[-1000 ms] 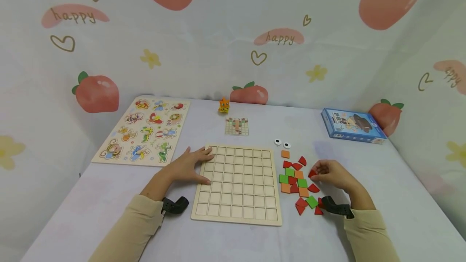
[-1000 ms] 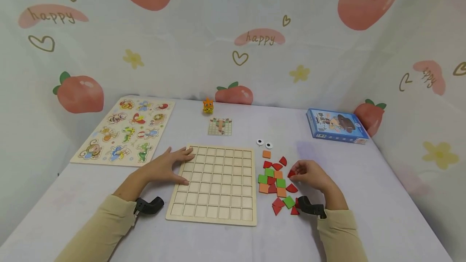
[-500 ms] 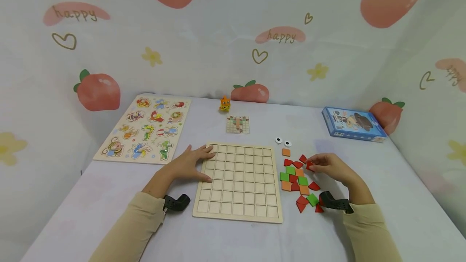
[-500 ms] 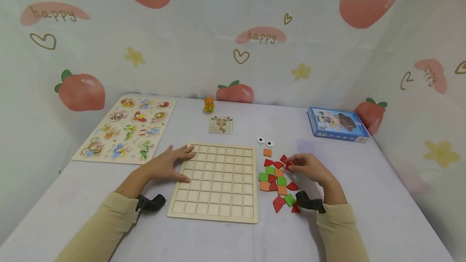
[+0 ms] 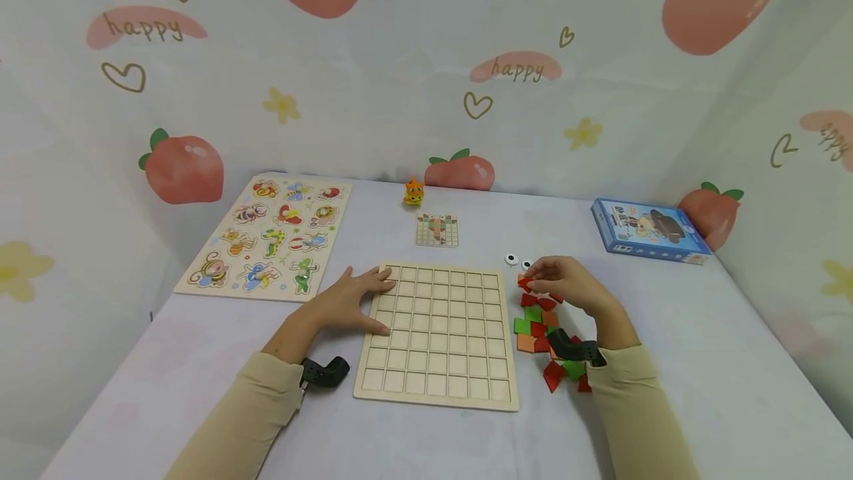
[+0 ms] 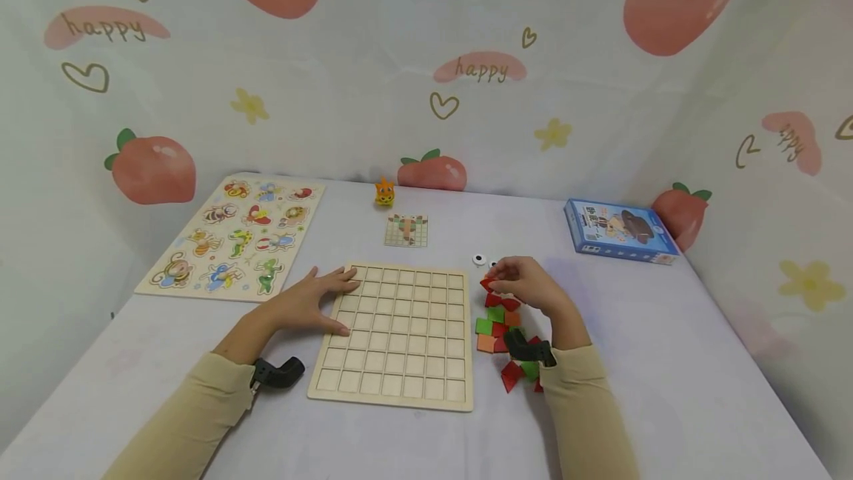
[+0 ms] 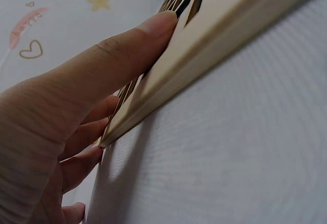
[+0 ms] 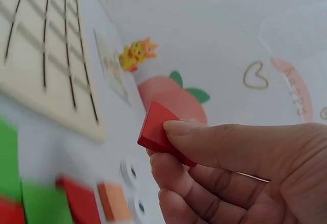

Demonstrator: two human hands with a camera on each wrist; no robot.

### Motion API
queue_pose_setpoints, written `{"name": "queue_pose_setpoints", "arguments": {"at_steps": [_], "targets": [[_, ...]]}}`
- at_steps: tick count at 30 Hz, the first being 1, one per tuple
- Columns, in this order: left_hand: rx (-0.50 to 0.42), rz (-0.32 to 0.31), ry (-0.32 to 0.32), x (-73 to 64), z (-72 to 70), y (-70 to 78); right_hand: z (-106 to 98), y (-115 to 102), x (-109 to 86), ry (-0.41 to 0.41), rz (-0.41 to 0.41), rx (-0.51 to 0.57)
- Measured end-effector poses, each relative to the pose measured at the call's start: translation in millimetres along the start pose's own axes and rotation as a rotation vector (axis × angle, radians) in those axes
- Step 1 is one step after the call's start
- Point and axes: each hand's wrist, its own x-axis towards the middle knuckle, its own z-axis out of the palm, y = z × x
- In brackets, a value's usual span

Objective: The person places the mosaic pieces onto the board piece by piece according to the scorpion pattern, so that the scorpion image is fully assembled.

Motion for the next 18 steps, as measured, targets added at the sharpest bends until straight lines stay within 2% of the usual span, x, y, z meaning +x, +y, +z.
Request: {"name": "queue_pose_setpoints", "arguments": {"at_steps": [7,12,18], "targets": [[0.005,-0.003,-0.003,1.2,0.1,-0.2,15,-17,18.9,0.034,-0.051,0.043],[0.004,0.006,-0.001,1.9,0.5,-0.8,27,-22,35.2,0.042,-0.041,0.049],[0.005,0.0,-0.005,0.8,0.4,-1.1,42,-24,50.4,0.033,-0.087,0.051]]}}
